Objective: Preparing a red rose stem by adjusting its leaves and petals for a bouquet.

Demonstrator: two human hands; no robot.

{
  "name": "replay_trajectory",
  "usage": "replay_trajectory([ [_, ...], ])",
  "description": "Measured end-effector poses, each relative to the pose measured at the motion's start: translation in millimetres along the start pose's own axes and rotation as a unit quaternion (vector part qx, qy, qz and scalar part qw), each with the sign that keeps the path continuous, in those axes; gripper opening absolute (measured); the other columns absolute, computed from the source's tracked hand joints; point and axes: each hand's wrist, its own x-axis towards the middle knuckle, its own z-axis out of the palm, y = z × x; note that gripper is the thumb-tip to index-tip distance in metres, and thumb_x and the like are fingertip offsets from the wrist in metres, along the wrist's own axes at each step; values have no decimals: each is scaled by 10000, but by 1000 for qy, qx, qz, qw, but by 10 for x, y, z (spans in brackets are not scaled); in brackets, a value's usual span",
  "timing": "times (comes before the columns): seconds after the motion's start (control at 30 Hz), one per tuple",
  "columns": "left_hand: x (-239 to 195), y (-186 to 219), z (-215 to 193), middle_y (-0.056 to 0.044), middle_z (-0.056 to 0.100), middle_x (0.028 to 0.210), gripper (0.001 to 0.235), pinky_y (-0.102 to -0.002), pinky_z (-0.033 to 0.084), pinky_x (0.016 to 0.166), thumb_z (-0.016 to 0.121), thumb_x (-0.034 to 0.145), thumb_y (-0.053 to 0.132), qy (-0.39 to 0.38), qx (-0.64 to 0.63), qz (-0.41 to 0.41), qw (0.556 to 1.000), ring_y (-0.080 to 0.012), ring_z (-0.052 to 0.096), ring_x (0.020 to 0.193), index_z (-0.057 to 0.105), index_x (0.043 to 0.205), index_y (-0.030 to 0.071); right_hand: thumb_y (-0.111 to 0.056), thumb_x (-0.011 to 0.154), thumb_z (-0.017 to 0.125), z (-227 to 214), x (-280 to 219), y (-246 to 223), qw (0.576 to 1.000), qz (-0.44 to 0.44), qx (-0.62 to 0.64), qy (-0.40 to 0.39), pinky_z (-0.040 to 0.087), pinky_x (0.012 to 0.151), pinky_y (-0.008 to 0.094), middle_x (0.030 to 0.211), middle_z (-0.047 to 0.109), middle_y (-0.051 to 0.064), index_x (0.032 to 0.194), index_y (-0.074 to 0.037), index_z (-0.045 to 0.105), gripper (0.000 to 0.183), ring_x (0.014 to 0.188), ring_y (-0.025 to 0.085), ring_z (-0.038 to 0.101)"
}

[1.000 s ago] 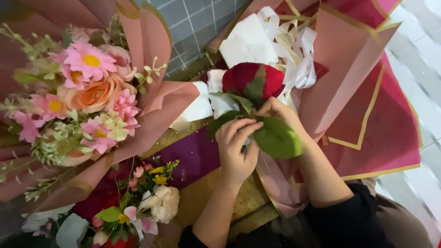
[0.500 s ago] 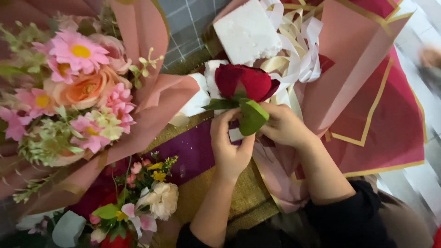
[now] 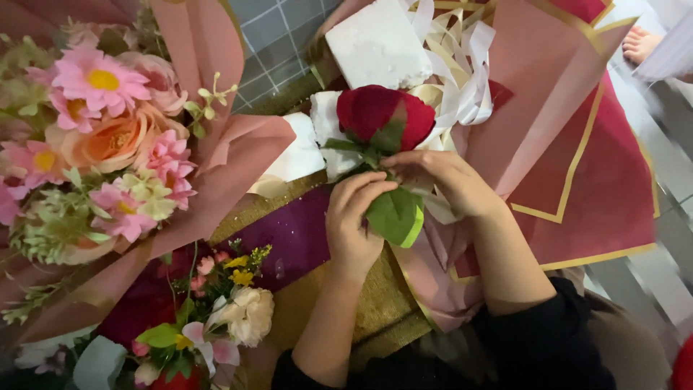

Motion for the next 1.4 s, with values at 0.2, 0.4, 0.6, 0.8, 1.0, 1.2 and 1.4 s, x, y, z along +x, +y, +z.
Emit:
replay_trajectory([
  [0.2,5,25,1,-63,661,1165,320,-483,545,953,643,945,-74,-40,43,23,998,-337,620,1124,762,1099,180,-50,793,821,-71,30,-59,991,-50,-67,-105,575,958,481,1244,696,205,1340,78,616,598,1167,296,667],
  [0.4,11,-22,-52,-137,617,1173,445,-532,530,940,481,906,-189,-50,-17,-46,998,-390,610,1117,686,1192,82,-7,725,890,-59,3,-66,990,-24,-114,-85,590,958,416,1177,726,158,1322,28,648,645,1139,250,689],
  [0.6,-62,-70,-156,-216,667,1087,313,-454,565,872,526,1063,244,-90,-137,-282,945,-341,675,994,583,1248,-2,-92,681,945,-39,-35,-73,982,38,-177,-44,584,908,393,1150,730,153,1294,-8,687,671,1084,243,695],
  [0.8,-65,98,-55,-236,731,1080,384,-459,606,746,642,999,157,-109,-106,-250,956,-353,756,933,472,1330,60,-82,681,948,24,-7,-106,979,13,-197,-42,590,866,389,1077,722,140,1297,-13,686,674,1027,217,662],
  [1.0,1,175,-116,-230,725,1181,345,-559,560,906,668,987,174,-107,-56,-266,956,-421,701,1139,502,1285,115,-196,853,836,-100,1,-27,981,-22,-187,-46,556,872,405,1009,708,134,1281,-21,695,483,984,201,663],
  [1.2,-1,113,-88,-231,716,1220,414,-538,527,979,716,948,166,-121,-48,-289,948,-421,660,1215,492,1290,106,-215,971,723,-123,27,56,970,-11,-240,-24,529,830,387,964,656,134,1256,-59,735,325,938,209,650],
  [1.4,-22,47,-76,-242,719,1199,355,-464,611,825,687,966,87,-93,-107,-271,952,-383,745,1042,508,1273,96,-138,893,796,-35,-6,-165,979,54,-192,27,569,838,391,945,751,97,1145,-47,693,287,915,198,703],
])
